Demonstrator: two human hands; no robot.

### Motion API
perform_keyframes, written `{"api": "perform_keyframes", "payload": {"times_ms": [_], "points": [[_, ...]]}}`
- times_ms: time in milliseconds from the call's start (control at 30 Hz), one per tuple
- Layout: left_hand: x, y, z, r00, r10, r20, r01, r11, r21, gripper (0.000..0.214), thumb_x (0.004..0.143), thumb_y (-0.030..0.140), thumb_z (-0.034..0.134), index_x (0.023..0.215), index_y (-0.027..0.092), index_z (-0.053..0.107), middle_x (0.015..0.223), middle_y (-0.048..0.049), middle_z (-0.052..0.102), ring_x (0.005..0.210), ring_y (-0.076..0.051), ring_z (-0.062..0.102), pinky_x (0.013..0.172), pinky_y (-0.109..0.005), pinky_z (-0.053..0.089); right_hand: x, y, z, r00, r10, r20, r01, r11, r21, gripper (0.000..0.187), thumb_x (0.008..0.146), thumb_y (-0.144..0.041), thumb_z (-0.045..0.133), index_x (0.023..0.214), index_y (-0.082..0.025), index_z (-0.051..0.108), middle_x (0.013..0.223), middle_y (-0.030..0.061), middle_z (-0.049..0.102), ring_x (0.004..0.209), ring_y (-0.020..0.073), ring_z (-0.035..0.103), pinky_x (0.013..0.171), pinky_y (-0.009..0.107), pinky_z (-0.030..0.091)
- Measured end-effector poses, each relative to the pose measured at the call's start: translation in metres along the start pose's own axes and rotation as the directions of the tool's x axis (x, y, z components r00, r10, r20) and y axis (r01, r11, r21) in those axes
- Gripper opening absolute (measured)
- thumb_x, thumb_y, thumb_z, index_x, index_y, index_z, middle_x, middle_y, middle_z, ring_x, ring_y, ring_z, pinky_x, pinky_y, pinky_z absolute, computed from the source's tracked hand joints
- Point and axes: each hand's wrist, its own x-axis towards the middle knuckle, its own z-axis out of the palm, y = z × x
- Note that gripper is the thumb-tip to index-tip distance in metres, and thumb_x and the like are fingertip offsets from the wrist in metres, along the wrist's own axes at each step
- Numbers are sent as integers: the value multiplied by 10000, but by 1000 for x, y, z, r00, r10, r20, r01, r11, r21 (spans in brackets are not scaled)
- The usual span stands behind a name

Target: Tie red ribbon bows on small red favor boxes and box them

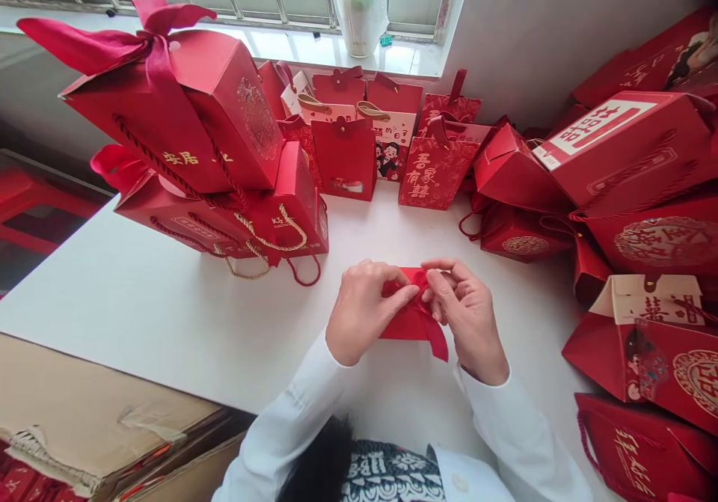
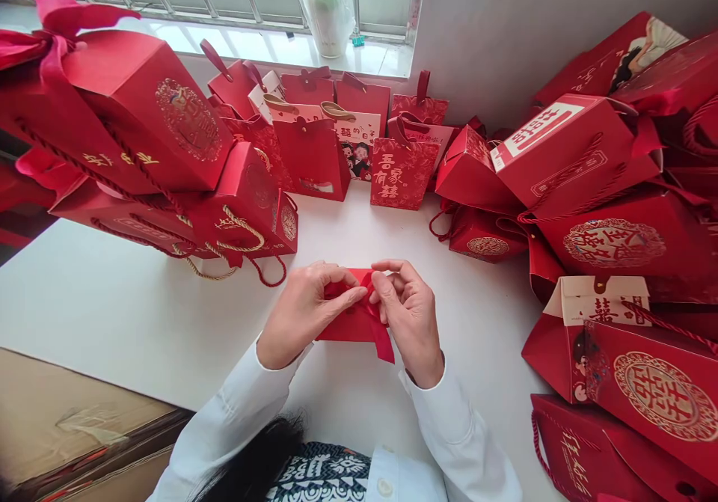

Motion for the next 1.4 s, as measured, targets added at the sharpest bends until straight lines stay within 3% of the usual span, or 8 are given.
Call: {"api": "perform_keyframes", "payload": {"times_ms": [100,233,600,833,967,1133,1267,1400], "points": [[0,0,0,999,-44,-12,43,997,-57,209,826,256,569,657,190,674,654,15,672,653,-134,548,631,-244,374,-12,-2,-3,993,-96,-74,78,974,-210,271,828,-387,646,1009,-216,538,690,-54,534,498,79,460,473,199,405],[1,0,-1,999,-52,-15,52,999,1,220,832,287,552,682,185,677,678,4,665,648,-134,531,626,-248,363,-27,-6,-4,961,-266,73,254,753,-607,97,827,-270,657,887,-215,604,799,-30,586,598,94,525,574,221,434],[6,-2,6,993,-93,-72,92,996,-18,260,831,281,534,611,174,620,581,23,605,559,-108,476,601,-232,358,-40,-7,6,819,-517,249,446,299,-844,169,935,-88,465,849,-167,588,769,24,618,706,155,560,656,279,406],[6,-3,10,994,-83,-65,84,996,20,238,817,284,548,618,179,628,604,18,616,563,-110,476,603,-235,358,-51,1,15,830,-489,267,462,337,-820,208,932,-63,433,818,-159,579,737,35,594,661,158,536,611,283,410],[5,-1,8,995,-94,-34,95,995,25,244,823,313,552,628,182,619,627,14,621,586,-117,487,596,-233,354,-52,1,14,854,-457,248,460,442,-770,193,950,-116,433,856,-168,593,776,36,607,693,158,553,648,280,430],[-1,-2,-13,990,-91,110,109,978,-176,279,886,450,471,1009,228,587,642,45,576,572,-109,473,562,-217,352,-50,-18,3,913,-378,155,386,672,-632,101,934,-232,518,914,-218,616,853,2,621,663,124,555,611,246,445],[-6,-8,-26,980,-113,162,161,934,-320,393,920,508,377,1161,225,504,683,25,542,635,-126,500,616,-238,390,-31,-28,-8,923,-385,15,308,714,-629,120,928,-243,509,939,-244,629,885,-3,623,686,132,556,607,252,447],[-8,-14,-28,979,-122,162,183,875,-449,404,925,483,389,1229,228,466,779,-7,589,769,-146,559,752,-271,429,0,-29,-16,886,-399,238,455,644,-615,138,914,-212,517,923,-244,651,933,21,617,879,186,557,723,298,451]]}}
